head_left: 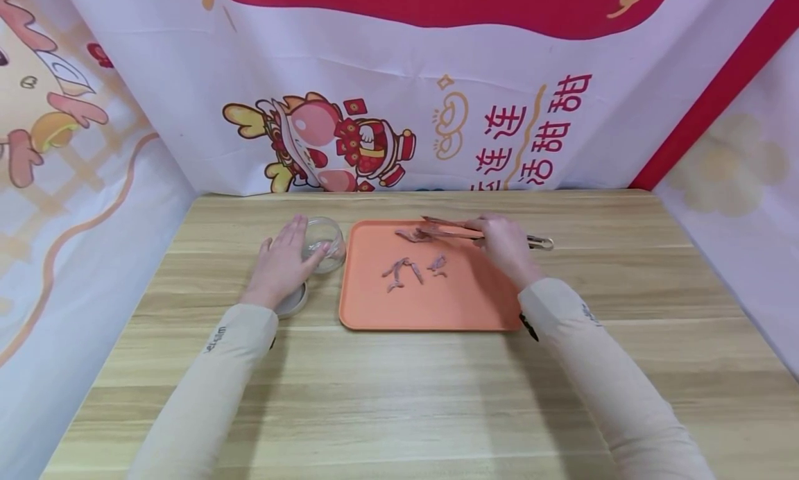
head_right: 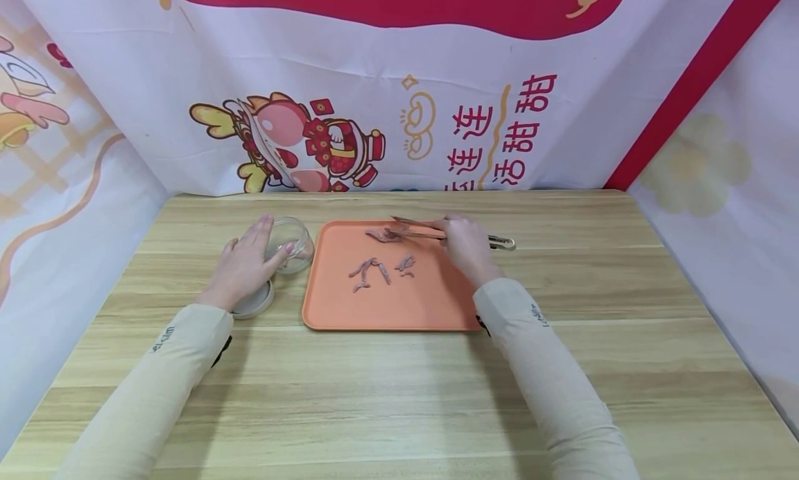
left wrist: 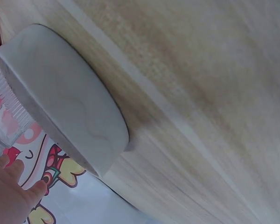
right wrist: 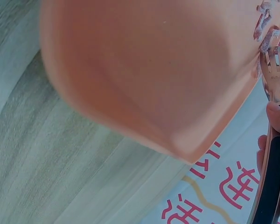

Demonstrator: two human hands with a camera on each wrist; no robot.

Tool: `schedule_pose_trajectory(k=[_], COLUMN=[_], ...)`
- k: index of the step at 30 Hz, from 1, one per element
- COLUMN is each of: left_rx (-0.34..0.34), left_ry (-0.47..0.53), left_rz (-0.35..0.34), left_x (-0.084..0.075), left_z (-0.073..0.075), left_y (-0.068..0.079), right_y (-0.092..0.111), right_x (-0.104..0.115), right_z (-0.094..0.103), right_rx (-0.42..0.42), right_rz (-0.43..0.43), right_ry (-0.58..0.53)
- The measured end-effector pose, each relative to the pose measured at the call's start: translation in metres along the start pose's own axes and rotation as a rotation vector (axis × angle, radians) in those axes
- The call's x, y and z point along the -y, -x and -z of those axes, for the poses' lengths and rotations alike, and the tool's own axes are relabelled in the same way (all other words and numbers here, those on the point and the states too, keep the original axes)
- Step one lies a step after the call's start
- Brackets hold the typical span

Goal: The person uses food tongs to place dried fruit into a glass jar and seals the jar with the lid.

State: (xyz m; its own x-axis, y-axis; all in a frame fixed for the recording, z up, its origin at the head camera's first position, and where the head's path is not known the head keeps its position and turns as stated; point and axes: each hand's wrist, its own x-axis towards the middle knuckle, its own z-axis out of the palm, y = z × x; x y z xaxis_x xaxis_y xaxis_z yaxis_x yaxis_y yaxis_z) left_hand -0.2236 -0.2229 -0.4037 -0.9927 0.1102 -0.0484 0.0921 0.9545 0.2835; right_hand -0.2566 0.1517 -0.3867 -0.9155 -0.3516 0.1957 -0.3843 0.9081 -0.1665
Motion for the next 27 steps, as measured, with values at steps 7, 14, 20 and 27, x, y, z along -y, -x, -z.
schedule_pose_trajectory(k=[7,14,20,27], left_rx=[-0.003,-0.013,-0.008,-0.007], left_ry=[0.008,0.014,0.007,0.005], left_rz=[-0.002,-0.007,-0.006,-0.008], left_x=[0.0008,0.0004,-0.0007,-0.0017], left_z=[-0.0004,-0.0003,-0.0004,-0.0005], left_y=[-0.0005,0.0001,0.0007,0.0010], right_y=[0.0020,0.0020,0.0006,0.0023], right_x=[-0.0019,-0.0017,0.0005,0.0017], right_z=[0.0009,0.0024,0.0025,0.0001], right_rx=[0.041,0.049,0.073,0.021], right_rz=[-0.046,-0.042,-0.068,-0.059], right_ry=[-0.010,-0.012,0.002,0.021])
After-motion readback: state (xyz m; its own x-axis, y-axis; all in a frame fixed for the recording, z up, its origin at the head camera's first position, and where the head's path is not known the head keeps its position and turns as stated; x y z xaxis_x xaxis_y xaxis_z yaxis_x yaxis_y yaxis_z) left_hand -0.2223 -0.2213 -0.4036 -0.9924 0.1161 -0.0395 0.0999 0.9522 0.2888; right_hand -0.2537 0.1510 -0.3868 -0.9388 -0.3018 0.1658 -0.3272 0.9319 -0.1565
